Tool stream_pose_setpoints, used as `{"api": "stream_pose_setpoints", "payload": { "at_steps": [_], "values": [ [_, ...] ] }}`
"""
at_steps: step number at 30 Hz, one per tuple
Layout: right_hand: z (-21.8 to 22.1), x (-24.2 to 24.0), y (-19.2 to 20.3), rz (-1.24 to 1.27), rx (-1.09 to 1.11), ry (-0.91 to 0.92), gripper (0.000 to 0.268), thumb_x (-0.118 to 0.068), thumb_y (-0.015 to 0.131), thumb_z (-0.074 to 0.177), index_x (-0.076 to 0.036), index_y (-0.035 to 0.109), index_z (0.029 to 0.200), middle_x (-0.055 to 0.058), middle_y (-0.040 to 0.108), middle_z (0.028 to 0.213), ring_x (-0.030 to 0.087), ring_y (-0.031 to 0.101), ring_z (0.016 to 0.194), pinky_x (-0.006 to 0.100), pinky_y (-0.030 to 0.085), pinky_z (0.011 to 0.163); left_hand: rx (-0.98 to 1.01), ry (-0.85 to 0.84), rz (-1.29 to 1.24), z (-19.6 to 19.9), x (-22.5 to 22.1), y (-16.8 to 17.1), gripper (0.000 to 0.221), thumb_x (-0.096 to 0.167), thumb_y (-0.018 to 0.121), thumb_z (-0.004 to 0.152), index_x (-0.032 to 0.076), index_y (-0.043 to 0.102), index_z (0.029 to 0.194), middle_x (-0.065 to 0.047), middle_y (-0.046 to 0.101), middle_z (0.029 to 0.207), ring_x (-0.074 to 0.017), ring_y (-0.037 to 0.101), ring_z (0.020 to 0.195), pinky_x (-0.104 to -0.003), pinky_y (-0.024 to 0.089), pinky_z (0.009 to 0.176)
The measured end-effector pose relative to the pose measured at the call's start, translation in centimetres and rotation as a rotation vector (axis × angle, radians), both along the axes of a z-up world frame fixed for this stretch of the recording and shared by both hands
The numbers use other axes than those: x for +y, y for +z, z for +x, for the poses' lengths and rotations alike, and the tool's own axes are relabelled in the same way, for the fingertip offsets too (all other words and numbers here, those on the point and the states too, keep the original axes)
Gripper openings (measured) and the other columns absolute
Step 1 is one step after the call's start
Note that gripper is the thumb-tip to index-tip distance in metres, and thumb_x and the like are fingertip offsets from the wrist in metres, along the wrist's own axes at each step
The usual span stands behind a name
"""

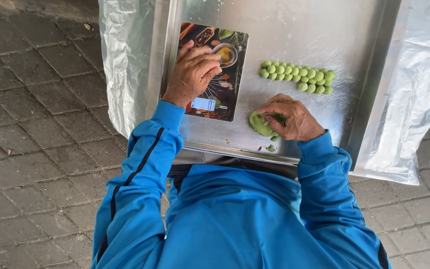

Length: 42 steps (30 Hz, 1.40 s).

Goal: Shaping small balls of green dough and arranging them in a grid on a metal tray.

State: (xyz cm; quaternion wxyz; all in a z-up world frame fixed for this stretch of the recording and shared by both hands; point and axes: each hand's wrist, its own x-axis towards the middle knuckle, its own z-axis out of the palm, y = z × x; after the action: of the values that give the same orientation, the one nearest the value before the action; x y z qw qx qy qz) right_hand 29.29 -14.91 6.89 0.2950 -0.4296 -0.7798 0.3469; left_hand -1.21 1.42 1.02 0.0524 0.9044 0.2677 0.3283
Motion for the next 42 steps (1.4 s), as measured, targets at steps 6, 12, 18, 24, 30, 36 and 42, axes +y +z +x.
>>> {"api": "stream_pose_setpoints", "payload": {
  "at_steps": [6,12,18,24,30,36,42],
  "values": [
    [-0.2,0.0,0.1,-0.015,0.044,-0.053,0.027,-0.003,0.069,0.097,-0.007,0.063,0.123,0.011,0.067,0.099,0.026,0.067,0.09,0.04,0.057,0.081,-0.383,0.081,-0.184,-0.5,-0.2,2.9,0.049,0.04,0.035,0.114,0.005,0.068,0.123,-0.014,0.072,0.122,-0.0306,0.066,0.119,-0.051,0.04,0.115],
    [-0.3,0.0,-0.9,0.083,0.023,-0.156,0.014,-0.012,0.058,0.105,-0.003,0.066,0.113,0.014,0.075,0.098,0.023,0.068,0.068,0.033,0.053,0.057,-0.521,0.172,-0.256,-2.0,-0.4,4.0,0.061,0.045,0.024,0.117,0.0,0.065,0.126,-0.015,0.065,0.125,-0.0301,0.062,0.119,-0.044,0.058,0.103],
    [0.5,-0.2,-3.1,0.307,-0.07,-0.347,0.008,0.0,0.064,0.107,-0.003,0.07,0.112,0.012,0.06,0.074,0.024,0.055,0.063,0.039,0.045,0.056,-0.549,0.2,-0.306,-2.2,-0.4,3.7,0.067,0.051,0.019,0.116,0.004,0.064,0.128,-0.014,0.064,0.123,-0.0286,0.063,0.118,-0.043,0.058,0.1],
    [0.6,-0.3,-3.8,0.369,-0.093,-0.427,0.007,-0.005,0.07,0.107,-0.002,0.073,0.112,0.015,0.074,0.089,0.023,0.061,0.06,0.036,0.048,0.053,-0.578,0.194,-0.312,-2.1,-0.4,3.8,0.064,0.05,0.02,0.116,0.005,0.064,0.128,-0.014,0.065,0.121,-0.0284,0.064,0.117,-0.043,0.057,0.101],
    [0.7,0.4,-3.5,0.457,-0.072,-0.562,0.032,0.007,0.086,0.099,-0.007,0.066,0.119,0.014,0.056,0.108,0.022,0.058,0.08,0.034,0.048,0.058,-0.551,0.198,-0.304,-2.0,-0.5,3.7,0.064,0.05,0.02,0.117,0.005,0.063,0.128,-0.015,0.064,0.121,-0.0298,0.065,0.115,-0.045,0.058,0.098],
    [0.1,0.1,-2.9,0.279,0.283,-0.619,0.041,0.016,0.08,0.098,0.004,0.063,0.133,0.017,0.067,0.106,0.027,0.067,0.096,0.039,0.067,0.089,-0.56,0.168,-0.328,-2.1,-0.7,3.7,0.061,0.049,0.021,0.117,0.006,0.063,0.129,-0.015,0.063,0.121,-0.0303,0.067,0.113,-0.043,0.06,0.096],
    [-0.4,0.2,-2.8,0.414,0.186,-0.545,0.009,0.002,0.069,0.11,0.004,0.068,0.118,0.019,0.07,0.102,0.027,0.069,0.08,0.037,0.063,0.072,-0.547,0.16,-0.279,-2.1,-0.6,3.6,0.062,0.048,0.024,0.116,0.002,0.065,0.123,-0.016,0.065,0.115,-0.03,0.068,0.108,-0.04,0.061,0.092]
  ]
}}
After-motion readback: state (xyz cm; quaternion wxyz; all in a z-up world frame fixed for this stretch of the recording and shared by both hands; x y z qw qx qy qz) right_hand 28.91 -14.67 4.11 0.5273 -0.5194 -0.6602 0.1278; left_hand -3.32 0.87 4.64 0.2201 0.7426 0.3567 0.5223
